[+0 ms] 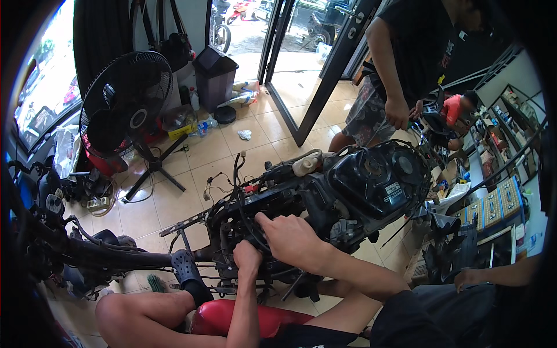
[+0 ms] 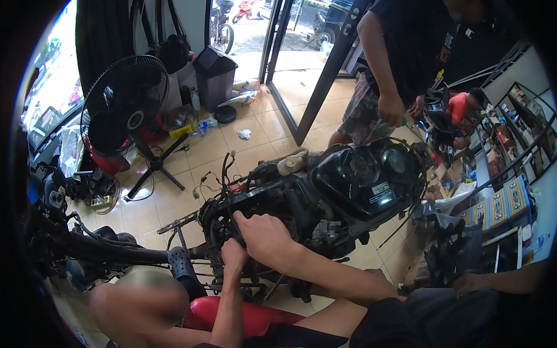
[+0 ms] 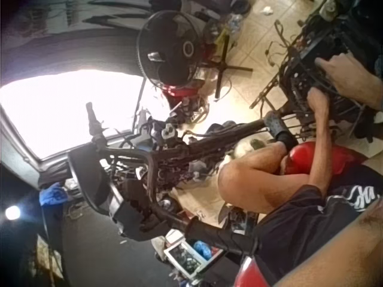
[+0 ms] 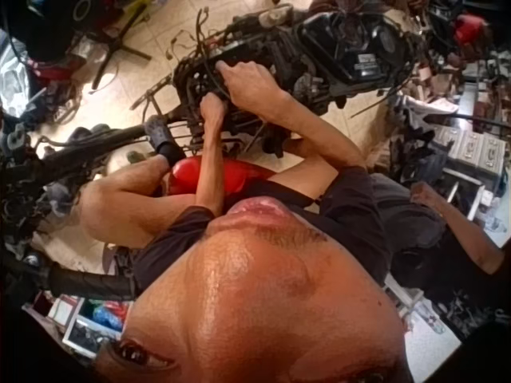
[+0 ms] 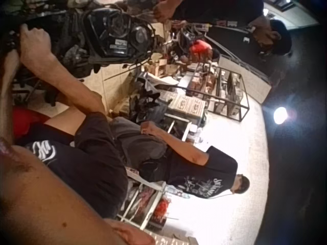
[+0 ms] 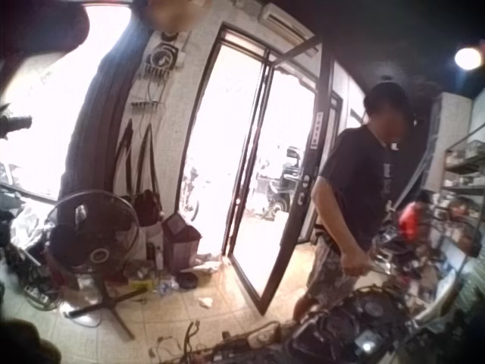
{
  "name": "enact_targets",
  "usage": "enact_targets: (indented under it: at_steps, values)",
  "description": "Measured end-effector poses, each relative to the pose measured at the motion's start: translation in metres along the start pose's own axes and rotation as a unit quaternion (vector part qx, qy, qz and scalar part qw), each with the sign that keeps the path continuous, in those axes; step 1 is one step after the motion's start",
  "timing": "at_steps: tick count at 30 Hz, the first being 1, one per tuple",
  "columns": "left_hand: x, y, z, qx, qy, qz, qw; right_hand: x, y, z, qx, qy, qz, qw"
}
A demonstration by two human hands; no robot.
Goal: Inspecting and repairing the internal wiring and components of a motorcycle.
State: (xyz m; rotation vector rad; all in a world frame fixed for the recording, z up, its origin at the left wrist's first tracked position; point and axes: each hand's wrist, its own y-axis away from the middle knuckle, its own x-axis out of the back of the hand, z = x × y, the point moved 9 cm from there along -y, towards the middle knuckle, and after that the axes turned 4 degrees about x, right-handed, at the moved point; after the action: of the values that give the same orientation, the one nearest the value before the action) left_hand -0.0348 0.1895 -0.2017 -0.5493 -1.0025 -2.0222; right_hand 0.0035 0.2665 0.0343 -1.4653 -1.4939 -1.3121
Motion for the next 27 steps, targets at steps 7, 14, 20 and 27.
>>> enact_targets:
  at_steps: [7,14,20,27]
  values:
    - [0.002,0.003,0.003,-0.008,-0.018,0.011,1.000,0.003,0.003,-0.004,0.032,-0.011,0.010,0.999]
    - [-0.001,0.000,0.001,-0.003,-0.011,0.012,1.000,0.017,0.006,0.004,-0.029,-0.035,0.047,0.998]
    - [-0.004,-0.002,-0.001,-0.008,-0.015,0.000,1.000,0.009,0.013,0.018,-0.067,0.031,-0.006,0.997]
    - [-0.006,-0.003,0.001,-0.016,0.003,0.000,1.000,0.020,0.016,0.004,0.028,-0.031,0.084,0.996]
